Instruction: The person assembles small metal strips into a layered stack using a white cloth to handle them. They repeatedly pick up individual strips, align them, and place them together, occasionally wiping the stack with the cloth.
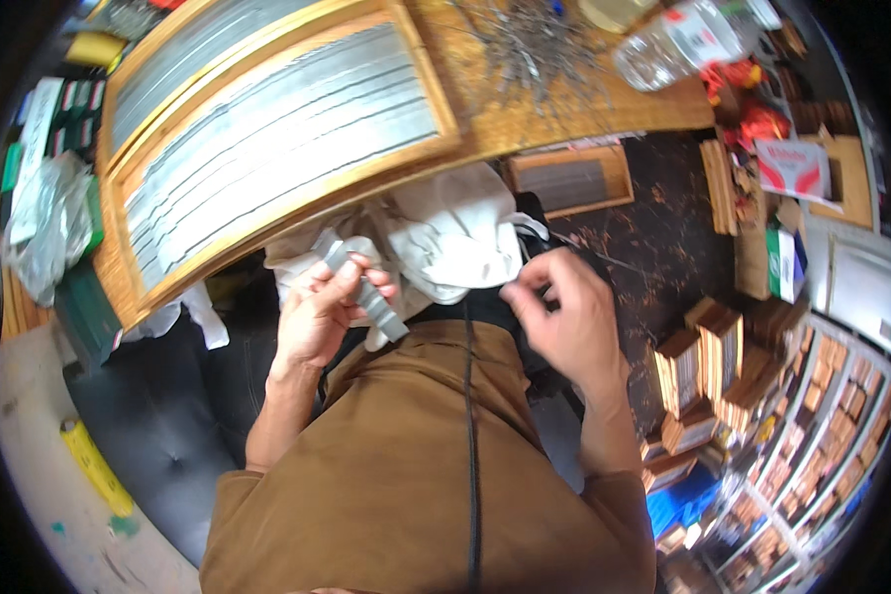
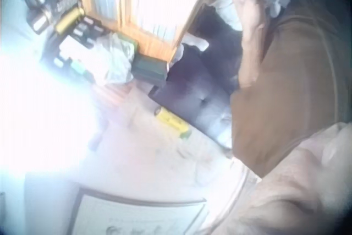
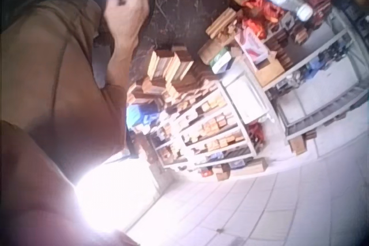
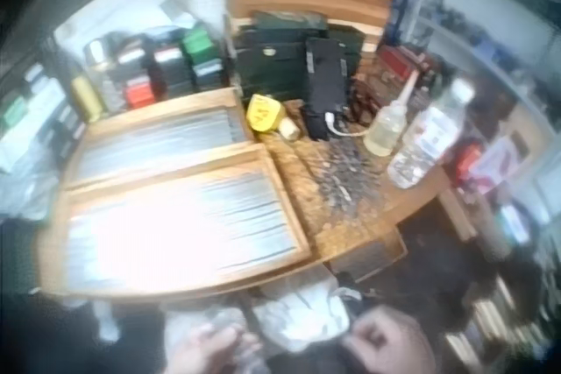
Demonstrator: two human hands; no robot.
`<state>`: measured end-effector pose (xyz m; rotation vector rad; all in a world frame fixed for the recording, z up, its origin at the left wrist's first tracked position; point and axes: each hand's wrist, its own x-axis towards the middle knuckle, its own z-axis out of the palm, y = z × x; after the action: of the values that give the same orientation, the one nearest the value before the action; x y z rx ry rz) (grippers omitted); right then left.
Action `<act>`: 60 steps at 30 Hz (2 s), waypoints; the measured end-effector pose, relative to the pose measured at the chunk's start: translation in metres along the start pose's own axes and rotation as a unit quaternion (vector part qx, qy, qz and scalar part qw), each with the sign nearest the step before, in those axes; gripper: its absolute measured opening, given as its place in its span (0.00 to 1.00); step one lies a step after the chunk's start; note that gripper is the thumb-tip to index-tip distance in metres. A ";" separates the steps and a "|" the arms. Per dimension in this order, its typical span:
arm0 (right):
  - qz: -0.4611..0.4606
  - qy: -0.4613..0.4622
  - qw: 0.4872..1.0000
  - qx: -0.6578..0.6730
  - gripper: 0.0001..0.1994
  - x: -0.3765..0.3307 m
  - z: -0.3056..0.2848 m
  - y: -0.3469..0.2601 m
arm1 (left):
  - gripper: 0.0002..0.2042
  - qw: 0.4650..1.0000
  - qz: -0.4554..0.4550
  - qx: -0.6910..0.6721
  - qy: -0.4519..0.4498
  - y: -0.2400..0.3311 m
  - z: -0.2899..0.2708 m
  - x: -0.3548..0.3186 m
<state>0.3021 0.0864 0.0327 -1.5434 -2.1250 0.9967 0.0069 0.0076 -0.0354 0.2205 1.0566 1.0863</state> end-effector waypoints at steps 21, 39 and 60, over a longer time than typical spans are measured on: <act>-0.113 -0.198 0.908 0.351 0.09 0.002 0.120 -0.030 | 0.12 0.994 -0.073 0.042 -0.067 0.050 -0.011 0.024; -0.377 -0.002 0.904 0.202 0.14 0.114 0.041 -0.147 | 0.18 0.728 0.518 0.450 0.011 0.113 0.035 -0.016; 0.186 -0.252 0.776 0.547 0.09 0.092 0.134 -0.066 | 0.10 0.993 -0.063 0.012 -0.103 0.058 -0.025 0.013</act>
<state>0.1398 0.1146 -0.0272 -1.0813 -0.9326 2.4049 -0.0472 0.0387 -0.0202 0.2753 0.8865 0.9165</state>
